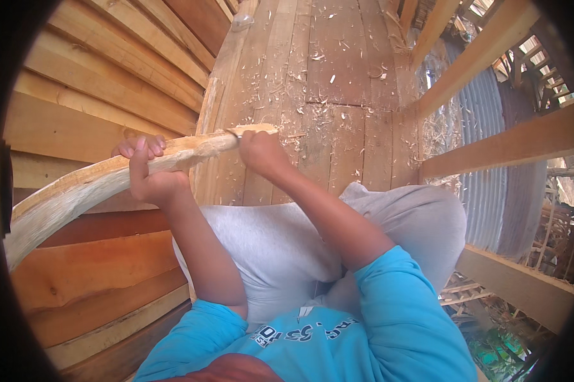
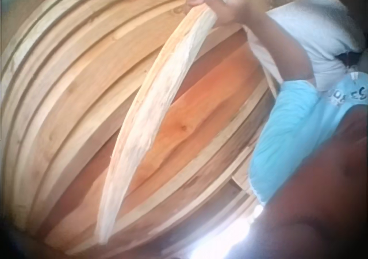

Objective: The person carves a long piece of wood using a knife, removing shavings and shaping the surface. They rotate the wood and adjust their grip to work on different sections while sitting on a wooden floor.

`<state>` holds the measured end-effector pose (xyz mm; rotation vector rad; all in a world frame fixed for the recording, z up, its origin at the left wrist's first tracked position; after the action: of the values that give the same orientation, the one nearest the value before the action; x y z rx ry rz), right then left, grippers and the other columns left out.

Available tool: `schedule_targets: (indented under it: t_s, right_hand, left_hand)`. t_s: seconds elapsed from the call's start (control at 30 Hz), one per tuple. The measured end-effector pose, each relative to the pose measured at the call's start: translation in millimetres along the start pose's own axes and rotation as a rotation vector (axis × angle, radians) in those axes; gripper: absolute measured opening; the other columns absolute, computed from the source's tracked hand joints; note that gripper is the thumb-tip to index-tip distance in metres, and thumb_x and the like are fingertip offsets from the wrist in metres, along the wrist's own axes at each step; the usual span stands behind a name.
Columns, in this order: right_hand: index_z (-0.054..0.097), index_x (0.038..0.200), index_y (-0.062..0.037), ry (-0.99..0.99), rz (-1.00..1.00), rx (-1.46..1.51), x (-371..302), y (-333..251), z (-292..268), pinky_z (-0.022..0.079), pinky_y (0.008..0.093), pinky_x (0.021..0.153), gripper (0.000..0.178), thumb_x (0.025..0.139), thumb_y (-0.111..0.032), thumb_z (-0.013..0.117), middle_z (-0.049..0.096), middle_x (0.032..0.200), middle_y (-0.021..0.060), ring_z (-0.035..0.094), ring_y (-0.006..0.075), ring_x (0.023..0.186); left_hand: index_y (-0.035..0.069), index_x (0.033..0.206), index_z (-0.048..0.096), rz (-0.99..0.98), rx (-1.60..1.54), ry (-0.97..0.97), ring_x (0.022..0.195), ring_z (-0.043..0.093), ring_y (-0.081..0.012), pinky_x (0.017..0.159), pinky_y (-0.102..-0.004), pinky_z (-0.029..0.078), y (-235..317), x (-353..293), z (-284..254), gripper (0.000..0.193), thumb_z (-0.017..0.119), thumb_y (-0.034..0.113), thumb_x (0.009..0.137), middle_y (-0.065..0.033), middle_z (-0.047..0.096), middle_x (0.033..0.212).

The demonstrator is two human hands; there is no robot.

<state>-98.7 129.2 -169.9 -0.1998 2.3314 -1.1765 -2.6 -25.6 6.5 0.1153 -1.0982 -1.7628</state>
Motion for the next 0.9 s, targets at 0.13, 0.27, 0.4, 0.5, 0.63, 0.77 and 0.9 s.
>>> schedule_targets:
  t_s: [0.13,0.27,0.4,0.5,0.63,0.77,0.9]
  right_hand:
    - [0.064,0.108,0.0034,0.001,0.023,-0.213,26.1,56.1,7.9,0.05,0.0489,0.09,0.037,0.094,-0.017,0.036,0.065,0.111,0.0267,0.063,0.0389,0.106]
    - [0.062,0.101,0.006,0.081,-0.027,-0.36,52.6,113.9,9.4,0.049,0.0529,0.087,0.035,0.093,-0.016,0.036,0.064,0.102,0.0322,0.063,0.0452,0.099]
    - [0.062,0.106,0.0027,0.06,-0.012,-0.377,47.5,94.6,12.0,0.05,0.0506,0.089,0.035,0.093,-0.016,0.036,0.064,0.109,0.0283,0.063,0.0423,0.102]
    - [0.063,0.112,-0.001,0.051,0.036,-0.391,50.8,97.7,9.2,0.049,0.0476,0.093,0.038,0.094,-0.019,0.035,0.064,0.115,0.0239,0.062,0.0376,0.11]
    - [0.062,0.106,0.0032,0.12,-0.008,-0.411,49.6,96.6,3.4,0.05,0.051,0.088,0.036,0.094,-0.017,0.034,0.064,0.11,0.0284,0.062,0.0424,0.104]
    - [0.062,0.107,0.0073,0.195,0.005,-0.401,51.5,105.2,-4.7,0.05,0.0521,0.086,0.042,0.096,-0.02,0.032,0.063,0.111,0.0316,0.063,0.0448,0.101]
    - [0.061,0.111,0.0116,0.184,0.05,-0.304,33.4,96.9,6.1,0.05,0.051,0.086,0.057,0.099,-0.032,0.027,0.06,0.113,0.0349,0.063,0.046,0.098]
  left_hand:
    - [0.008,0.086,0.042,0.011,0.001,0.007,0.06,0.042,-0.0149,0.06,-0.0301,0.042,-0.9,-0.5,0.5,0.026,0.055,-0.008,0.07,-0.0035,0.042,0.072]
    - [0.009,0.085,0.044,0.031,0.007,-0.032,0.06,0.043,-0.0143,0.061,-0.0307,0.042,0.0,3.9,14.3,0.025,0.056,-0.008,0.071,-0.0029,0.043,0.071]
    - [0.004,0.089,0.044,0.053,0.043,-0.042,0.062,0.046,-0.0149,0.059,-0.0292,0.042,4.8,8.8,20.5,0.028,0.06,-0.009,0.069,-0.0052,0.044,0.076]
    - [0.003,0.088,0.045,0.012,0.037,-0.038,0.062,0.046,-0.0148,0.059,-0.029,0.041,-1.4,15.6,16.7,0.028,0.062,-0.008,0.07,-0.0049,0.043,0.078]
    - [0.003,0.08,0.048,0.055,0.084,0.041,0.061,0.049,-0.0149,0.059,-0.0271,0.042,-3.6,22.1,14.3,0.02,0.064,-0.004,0.071,-0.005,0.048,0.076]
    - [0.003,0.079,0.049,0.03,0.064,0.057,0.059,0.051,-0.0134,0.056,-0.026,0.042,-10.7,29.1,19.4,0.017,0.064,-0.003,0.072,-0.0042,0.051,0.076]
    - [0.005,0.08,0.046,0.056,0.128,0.178,0.052,0.05,-0.0137,0.05,-0.0266,0.042,3.4,30.7,-4.2,0.022,0.061,-0.009,0.072,-0.0055,0.051,0.07]
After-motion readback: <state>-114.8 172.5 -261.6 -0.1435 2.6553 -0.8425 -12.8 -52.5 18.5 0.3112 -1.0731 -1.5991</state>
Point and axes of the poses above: each hand's wrist, its own x-axis towards the middle knuckle, its own z-axis out of the palm, y = z × x, the point moved 8 cm from there along x, towards the middle knuckle
